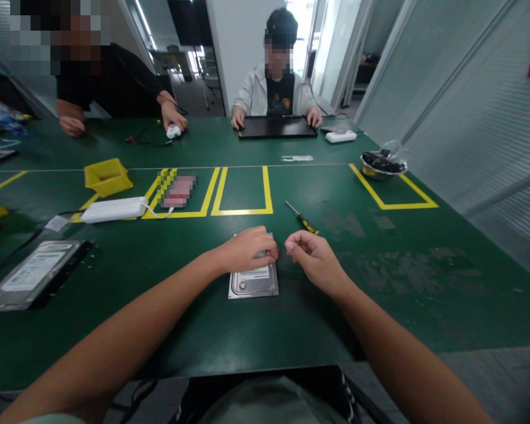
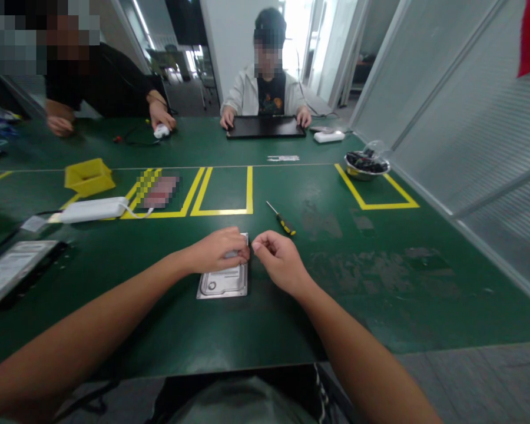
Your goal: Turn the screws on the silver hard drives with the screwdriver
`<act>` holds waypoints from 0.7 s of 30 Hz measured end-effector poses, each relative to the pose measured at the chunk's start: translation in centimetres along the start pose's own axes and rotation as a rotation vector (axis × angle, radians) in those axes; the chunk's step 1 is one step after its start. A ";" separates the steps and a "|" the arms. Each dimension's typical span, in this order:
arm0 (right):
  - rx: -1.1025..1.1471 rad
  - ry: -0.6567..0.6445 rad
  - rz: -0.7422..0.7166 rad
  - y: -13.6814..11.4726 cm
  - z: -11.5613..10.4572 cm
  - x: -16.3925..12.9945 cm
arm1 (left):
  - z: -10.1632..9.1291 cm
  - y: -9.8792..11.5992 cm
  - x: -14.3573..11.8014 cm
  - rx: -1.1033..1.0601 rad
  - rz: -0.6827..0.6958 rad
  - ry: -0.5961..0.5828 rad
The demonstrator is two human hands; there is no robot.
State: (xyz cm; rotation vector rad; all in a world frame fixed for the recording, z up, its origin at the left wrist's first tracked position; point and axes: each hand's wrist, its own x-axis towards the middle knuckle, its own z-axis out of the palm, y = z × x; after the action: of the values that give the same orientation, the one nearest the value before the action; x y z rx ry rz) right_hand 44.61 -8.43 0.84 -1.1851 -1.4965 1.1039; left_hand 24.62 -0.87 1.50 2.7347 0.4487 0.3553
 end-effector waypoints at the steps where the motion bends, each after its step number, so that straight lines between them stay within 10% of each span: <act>1: -0.002 0.001 -0.001 0.0 -0.1 0.0 | -0.1 0.0 0.1 0.000 0.005 -0.015; 21: -0.027 0.014 -0.025 -0.3 -0.4 0.0 | -1.2 -0.2 3.0 -0.002 -0.104 -0.202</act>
State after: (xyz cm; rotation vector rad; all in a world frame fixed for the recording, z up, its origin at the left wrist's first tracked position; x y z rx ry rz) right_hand 44.94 -8.40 1.17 -1.1869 -1.5160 1.0601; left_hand 26.99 0.73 3.03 2.6959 0.5317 0.0519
